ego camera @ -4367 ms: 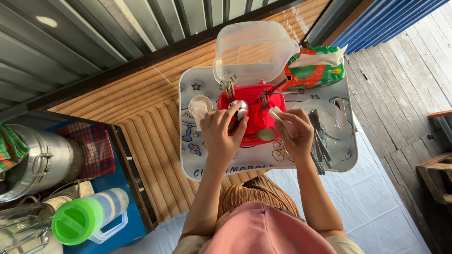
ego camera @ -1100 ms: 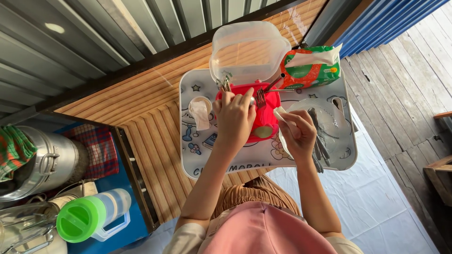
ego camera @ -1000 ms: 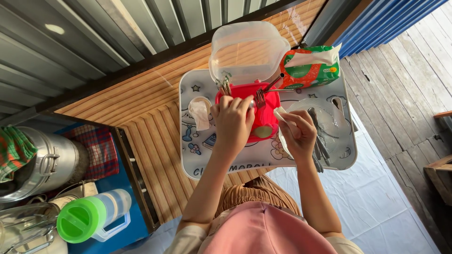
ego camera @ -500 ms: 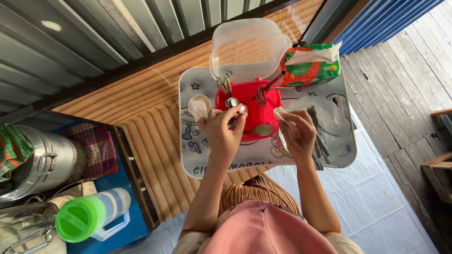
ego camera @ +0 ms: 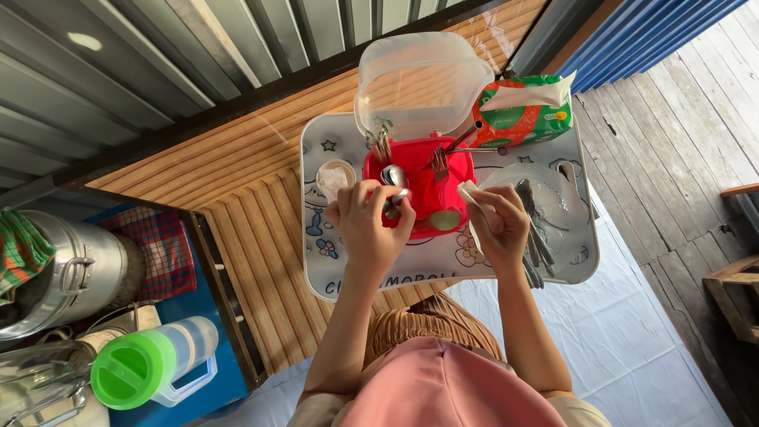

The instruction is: The person wipes multiple metal spoons and forks with a white tissue, handling them one at a time. The person places the cleaned items into a red cutlery holder on a tray.

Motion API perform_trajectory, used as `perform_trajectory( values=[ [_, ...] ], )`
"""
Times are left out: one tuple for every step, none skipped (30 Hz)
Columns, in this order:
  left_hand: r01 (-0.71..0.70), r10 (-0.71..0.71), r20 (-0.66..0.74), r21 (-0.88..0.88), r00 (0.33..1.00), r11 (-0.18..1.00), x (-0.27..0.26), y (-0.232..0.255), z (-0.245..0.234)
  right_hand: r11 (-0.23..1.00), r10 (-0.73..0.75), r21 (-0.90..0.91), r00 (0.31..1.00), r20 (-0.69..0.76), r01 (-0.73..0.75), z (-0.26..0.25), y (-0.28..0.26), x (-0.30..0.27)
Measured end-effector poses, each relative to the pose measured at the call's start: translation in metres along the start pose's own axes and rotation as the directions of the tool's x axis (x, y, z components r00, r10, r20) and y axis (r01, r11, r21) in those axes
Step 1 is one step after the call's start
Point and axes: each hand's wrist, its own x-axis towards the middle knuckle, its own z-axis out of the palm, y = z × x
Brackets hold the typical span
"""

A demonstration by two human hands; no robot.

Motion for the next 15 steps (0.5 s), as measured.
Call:
perform_trajectory(
  values=[
    [0.001,-0.001,0.0,0.001,1.0,1.0,-0.0003,-0.002,0.0,1.0,0.0,0.001,1.0,0.001,0.0,0.0001,0.0013,-0.0003],
    [-0.009,0.009,0.006,0.005,1.0,1.0,-0.0006,-0.0041,-0.0001,1.0,-0.005,0.005,1.0,0.006,0.005,0.0001,0.0026,-0.0006],
    [-0.019,0.018,0.011,0.009,1.0,1.0,-0.0014,-0.0059,-0.0004,1.0,-0.01,0.009,1.0,0.012,0.009,0.0,0.0038,-0.0012],
    [-0.017,0.017,0.011,0.01,1.0,1.0,-0.0024,-0.0068,0.0,1.0,-0.009,0.009,1.0,0.014,0.009,0.0007,0.003,-0.0014],
    [-0.019,0.019,0.021,-0.004,1.0,1.0,-0.0031,-0.0079,0.0005,1.0,-0.009,0.012,1.0,0.015,0.009,0.0017,0.0024,-0.0011],
    [-0.021,0.021,0.031,-0.018,0.999,1.0,-0.0037,-0.009,0.0009,1.0,-0.009,0.015,1.0,0.016,0.009,0.0027,0.0017,-0.0008],
    [-0.02,0.021,0.03,-0.017,0.999,1.0,-0.0029,-0.0085,0.0,1.0,-0.01,0.015,1.0,0.017,0.01,0.0026,0.0026,-0.0008],
    [-0.013,0.014,0.034,-0.027,0.999,1.0,-0.002,-0.008,-0.0008,1.0,-0.017,0.016,1.0,0.02,0.016,0.0024,0.0035,-0.0007],
    [-0.007,0.008,0.039,-0.037,0.999,0.999,-0.0014,-0.0075,-0.0019,1.0,-0.024,0.016,0.999,0.023,0.023,0.0022,0.0044,-0.0012],
    [-0.007,0.008,0.038,-0.037,0.999,0.999,-0.0007,-0.0062,-0.0038,1.0,-0.024,0.017,0.999,0.023,0.023,0.0019,0.0045,-0.0014],
    [-0.007,0.009,0.028,-0.066,1.0,0.998,0.0005,-0.0048,-0.0054,1.0,-0.023,0.006,0.999,0.027,0.023,0.0016,0.0046,-0.0012],
    [-0.008,0.01,0.019,-0.094,1.0,0.996,0.0017,-0.0034,-0.007,1.0,-0.022,-0.004,0.999,0.031,0.022,0.0012,0.0049,-0.0009],
    [-0.008,0.009,0.019,-0.094,1.0,0.996,0.0012,-0.0034,-0.0061,1.0,-0.021,-0.004,0.999,0.031,0.021,0.0013,0.0032,-0.0005],
    [-0.01,0.01,0.002,-0.1,1.0,0.995,0.0007,-0.0033,-0.0053,1.0,-0.015,0.006,1.0,0.023,0.015,0.0013,0.0016,-0.0002],
    [-0.014,0.012,-0.015,-0.106,1.0,0.994,0.0005,-0.0033,-0.0044,1.0,-0.01,0.016,1.0,0.014,0.009,0.0014,0.0,0.0001]
  ],
)
